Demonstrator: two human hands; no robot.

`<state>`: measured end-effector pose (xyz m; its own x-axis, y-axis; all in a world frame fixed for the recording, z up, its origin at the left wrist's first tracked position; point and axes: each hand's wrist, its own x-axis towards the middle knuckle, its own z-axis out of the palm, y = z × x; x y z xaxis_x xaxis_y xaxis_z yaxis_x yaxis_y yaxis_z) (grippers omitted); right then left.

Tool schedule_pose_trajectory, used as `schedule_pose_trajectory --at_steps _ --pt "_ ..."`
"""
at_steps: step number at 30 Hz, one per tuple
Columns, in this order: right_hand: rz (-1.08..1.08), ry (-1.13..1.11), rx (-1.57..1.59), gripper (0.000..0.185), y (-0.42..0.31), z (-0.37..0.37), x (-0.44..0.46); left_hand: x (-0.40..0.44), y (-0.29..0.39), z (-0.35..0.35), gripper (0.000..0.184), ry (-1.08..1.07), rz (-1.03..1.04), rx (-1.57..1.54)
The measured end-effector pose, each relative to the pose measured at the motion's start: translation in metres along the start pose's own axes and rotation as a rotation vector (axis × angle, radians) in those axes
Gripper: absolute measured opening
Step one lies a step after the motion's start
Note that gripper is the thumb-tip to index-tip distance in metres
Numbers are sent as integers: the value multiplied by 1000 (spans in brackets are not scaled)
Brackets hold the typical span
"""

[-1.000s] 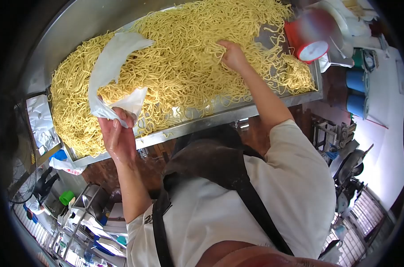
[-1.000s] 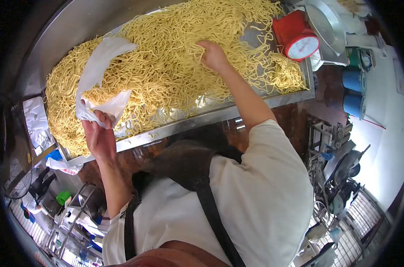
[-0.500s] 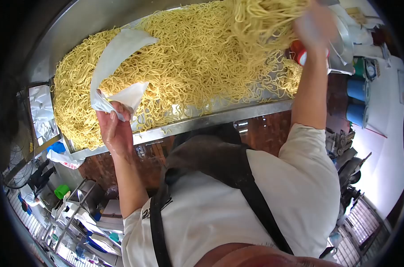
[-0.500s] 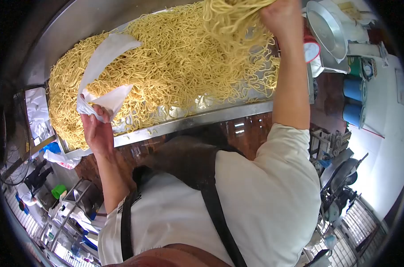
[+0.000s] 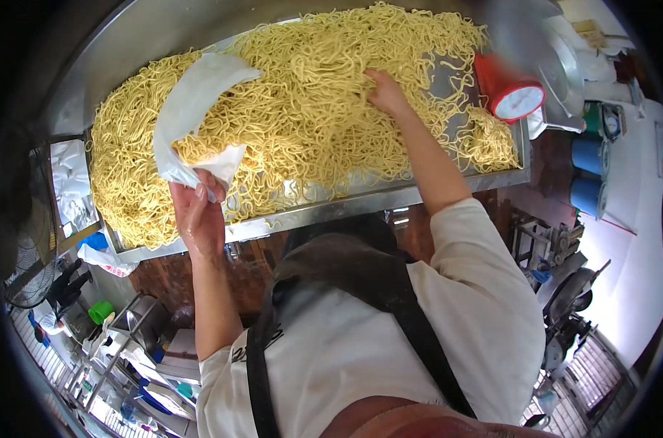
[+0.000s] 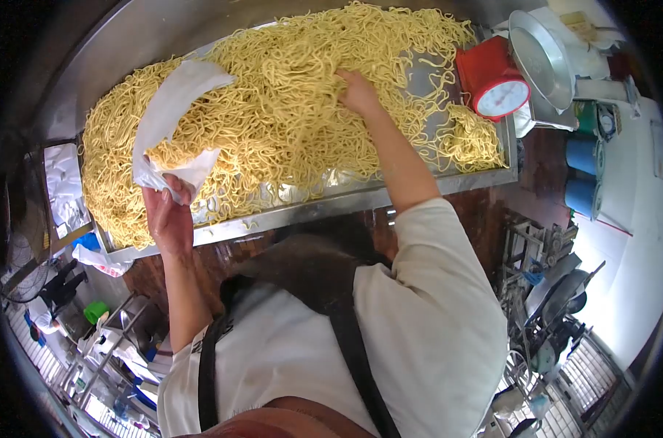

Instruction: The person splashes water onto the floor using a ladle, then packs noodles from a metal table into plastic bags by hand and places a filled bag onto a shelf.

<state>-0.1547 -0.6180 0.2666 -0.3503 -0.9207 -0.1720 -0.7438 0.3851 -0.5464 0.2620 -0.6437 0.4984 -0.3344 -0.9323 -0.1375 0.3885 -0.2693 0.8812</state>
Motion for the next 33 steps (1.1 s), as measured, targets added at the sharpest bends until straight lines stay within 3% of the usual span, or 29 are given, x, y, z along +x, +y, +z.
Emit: schedule_pose_trajectory --at_steps 2,6,7,8,11,12,14,16,17,19,21,24,26,29,32,33 --pt "56 23 241 50 -29 -33 0 3 1 3 75 -10 -6 5" --pt "-94 404 130 39 -80 -157 -30 4 5 0 75 40 12 18" --pt "-39 383 214 36 -81 -188 -40 5 7 -1 74 57 23 24" --pt "-103 519 101 36 -83 -209 -52 5 6 -5 75 38 23 18" --pt "-10 472 -248 57 -37 -228 -58 2 3 -15 69 44 37 8" --pt "23 384 -401 65 -19 -214 -55 0 3 -7 62 82 46 13" --pt "-105 157 -479 77 -6 -175 -39 0 -2 -11 47 75 -17 -8" --pt "-48 148 -306 77 -53 -114 -15 -1 -14 -32 30 -14 -154 -64" --pt "58 -3 -299 73 -70 -82 0 1 -15 -28 20 0 -267 23" --pt "47 4 -246 67 -49 -9 28 7 -29 -25 22 -109 -375 160" --pt "117 -154 63 62 -76 -35 31 29 -45 1 38 -198 -335 261" --pt "-48 -127 439 51 -135 -77 -6 58 -77 34 69 -279 -96 499" --pt "-155 -107 788 50 -173 -94 -37 73 -108 60 70 -259 -8 535" --pt "-623 -87 708 45 -191 -88 -47 118 -157 60 65 -390 -35 801" --pt "-599 186 262 43 -172 -107 -45 120 -140 71 62 -512 -246 984" --pt "-531 268 302 42 -167 -122 -50 116 -131 74 63 -536 -333 1011"
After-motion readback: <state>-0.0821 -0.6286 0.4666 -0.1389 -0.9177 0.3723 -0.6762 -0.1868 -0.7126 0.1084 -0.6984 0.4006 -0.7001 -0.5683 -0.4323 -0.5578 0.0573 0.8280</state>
